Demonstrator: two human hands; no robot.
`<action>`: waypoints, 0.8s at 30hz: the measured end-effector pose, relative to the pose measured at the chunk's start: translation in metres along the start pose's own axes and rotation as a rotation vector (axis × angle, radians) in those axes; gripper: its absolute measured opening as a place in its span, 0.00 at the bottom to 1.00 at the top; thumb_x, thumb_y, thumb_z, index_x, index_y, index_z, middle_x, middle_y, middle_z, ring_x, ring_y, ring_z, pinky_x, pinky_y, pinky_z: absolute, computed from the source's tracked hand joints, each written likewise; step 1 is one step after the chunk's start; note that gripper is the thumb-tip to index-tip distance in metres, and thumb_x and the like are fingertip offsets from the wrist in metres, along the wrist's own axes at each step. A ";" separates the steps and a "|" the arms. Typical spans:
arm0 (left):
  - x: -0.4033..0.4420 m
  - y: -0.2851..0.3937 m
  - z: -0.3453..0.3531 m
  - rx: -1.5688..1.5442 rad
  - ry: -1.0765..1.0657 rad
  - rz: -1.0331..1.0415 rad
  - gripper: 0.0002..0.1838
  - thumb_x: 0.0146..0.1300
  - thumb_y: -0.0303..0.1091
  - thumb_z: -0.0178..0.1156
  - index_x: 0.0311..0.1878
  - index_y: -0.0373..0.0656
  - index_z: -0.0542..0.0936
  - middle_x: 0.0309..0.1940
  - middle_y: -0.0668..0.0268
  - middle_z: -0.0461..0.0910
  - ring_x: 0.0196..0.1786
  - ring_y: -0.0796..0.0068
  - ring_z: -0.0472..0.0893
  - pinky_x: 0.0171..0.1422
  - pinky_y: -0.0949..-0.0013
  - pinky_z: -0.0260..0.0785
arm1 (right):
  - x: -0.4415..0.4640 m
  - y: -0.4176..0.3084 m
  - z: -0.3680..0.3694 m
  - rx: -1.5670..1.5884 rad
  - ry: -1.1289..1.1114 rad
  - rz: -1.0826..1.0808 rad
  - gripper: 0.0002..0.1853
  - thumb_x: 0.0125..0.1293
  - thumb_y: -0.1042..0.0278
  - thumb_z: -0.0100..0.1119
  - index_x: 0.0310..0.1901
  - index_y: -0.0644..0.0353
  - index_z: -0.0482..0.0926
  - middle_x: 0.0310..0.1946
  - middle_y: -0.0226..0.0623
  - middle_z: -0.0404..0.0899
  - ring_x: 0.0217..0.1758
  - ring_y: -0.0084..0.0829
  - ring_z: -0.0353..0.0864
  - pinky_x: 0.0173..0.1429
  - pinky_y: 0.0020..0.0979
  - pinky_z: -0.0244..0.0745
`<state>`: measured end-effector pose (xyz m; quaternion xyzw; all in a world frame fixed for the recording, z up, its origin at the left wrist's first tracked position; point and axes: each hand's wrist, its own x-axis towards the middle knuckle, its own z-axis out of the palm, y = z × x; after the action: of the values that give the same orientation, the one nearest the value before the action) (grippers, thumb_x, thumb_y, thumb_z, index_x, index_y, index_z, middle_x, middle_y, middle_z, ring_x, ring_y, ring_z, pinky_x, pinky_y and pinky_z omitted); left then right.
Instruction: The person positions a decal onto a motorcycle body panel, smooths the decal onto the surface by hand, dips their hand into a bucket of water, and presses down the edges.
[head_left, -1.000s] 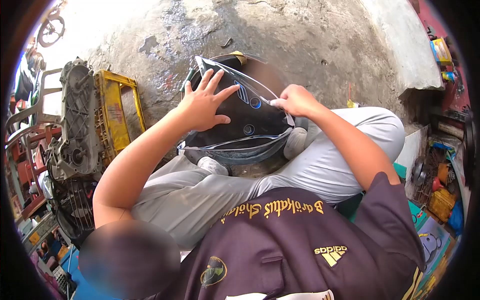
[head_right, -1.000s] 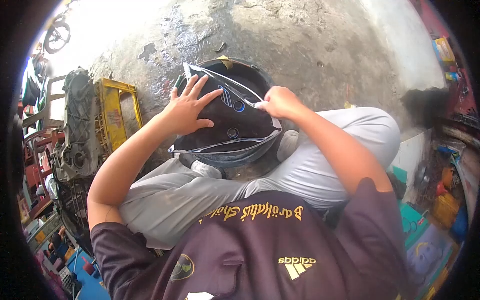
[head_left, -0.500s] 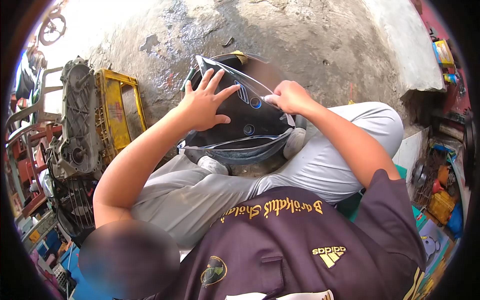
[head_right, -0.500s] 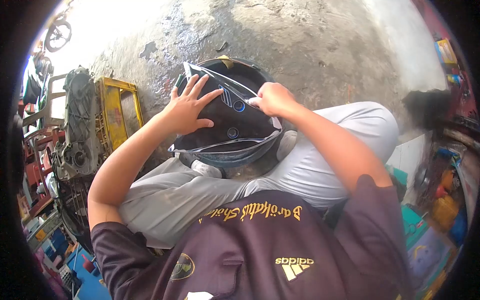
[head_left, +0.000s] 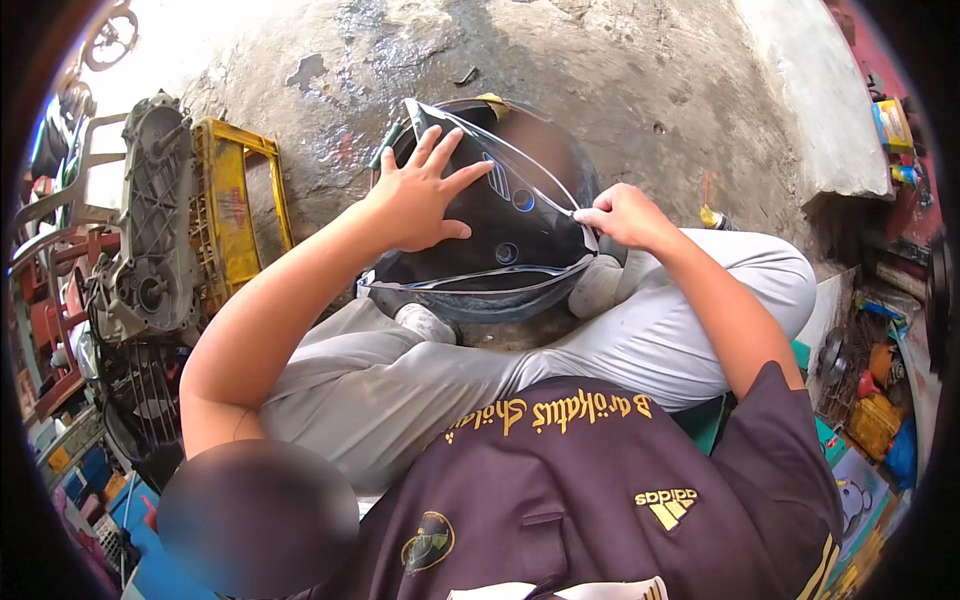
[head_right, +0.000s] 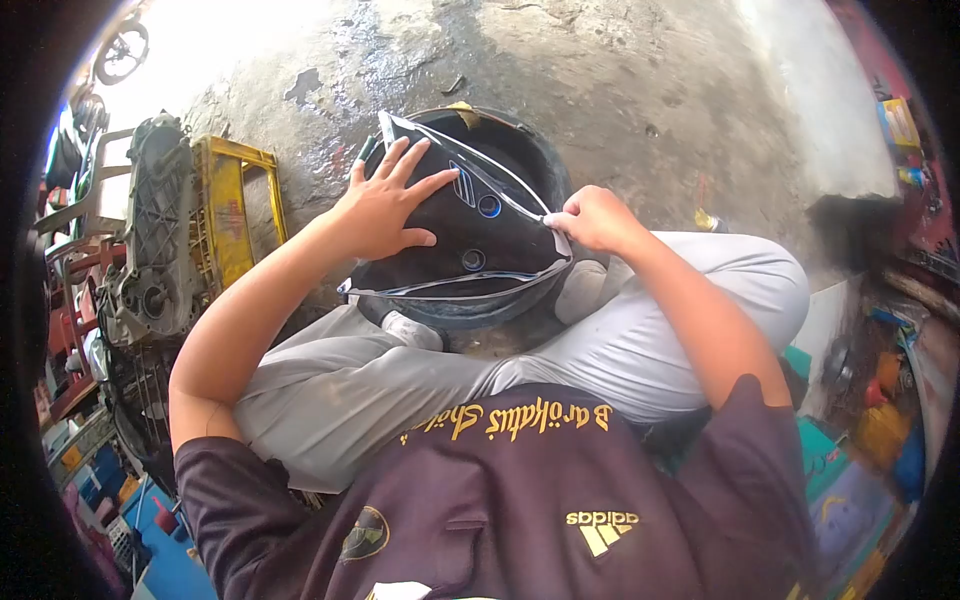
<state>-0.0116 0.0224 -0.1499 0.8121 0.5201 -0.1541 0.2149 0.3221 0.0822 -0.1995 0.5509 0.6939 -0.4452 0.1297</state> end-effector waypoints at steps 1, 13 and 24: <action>0.000 0.000 0.000 0.005 -0.007 -0.001 0.50 0.66 0.60 0.72 0.87 0.71 0.57 0.90 0.50 0.42 0.91 0.43 0.42 0.80 0.16 0.49 | -0.001 -0.002 0.000 0.001 0.018 -0.012 0.22 0.67 0.46 0.72 0.30 0.59 0.92 0.26 0.45 0.88 0.31 0.43 0.89 0.41 0.44 0.79; 0.003 0.001 0.003 0.041 0.008 0.001 0.51 0.65 0.62 0.72 0.87 0.74 0.57 0.90 0.51 0.43 0.91 0.44 0.44 0.78 0.15 0.53 | 0.058 -0.084 0.006 -0.098 0.178 -0.045 0.20 0.65 0.44 0.75 0.43 0.54 0.93 0.46 0.49 0.91 0.53 0.50 0.91 0.58 0.46 0.84; 0.001 0.001 -0.001 0.076 -0.028 -0.004 0.51 0.66 0.66 0.68 0.88 0.74 0.54 0.90 0.52 0.44 0.91 0.45 0.43 0.78 0.15 0.53 | 0.102 -0.130 0.004 -0.053 0.182 -0.012 0.26 0.65 0.40 0.75 0.54 0.51 0.92 0.57 0.44 0.90 0.62 0.47 0.89 0.66 0.45 0.82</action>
<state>-0.0102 0.0229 -0.1489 0.8165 0.5124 -0.1853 0.1908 0.1695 0.1463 -0.2085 0.5813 0.7176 -0.3755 0.0779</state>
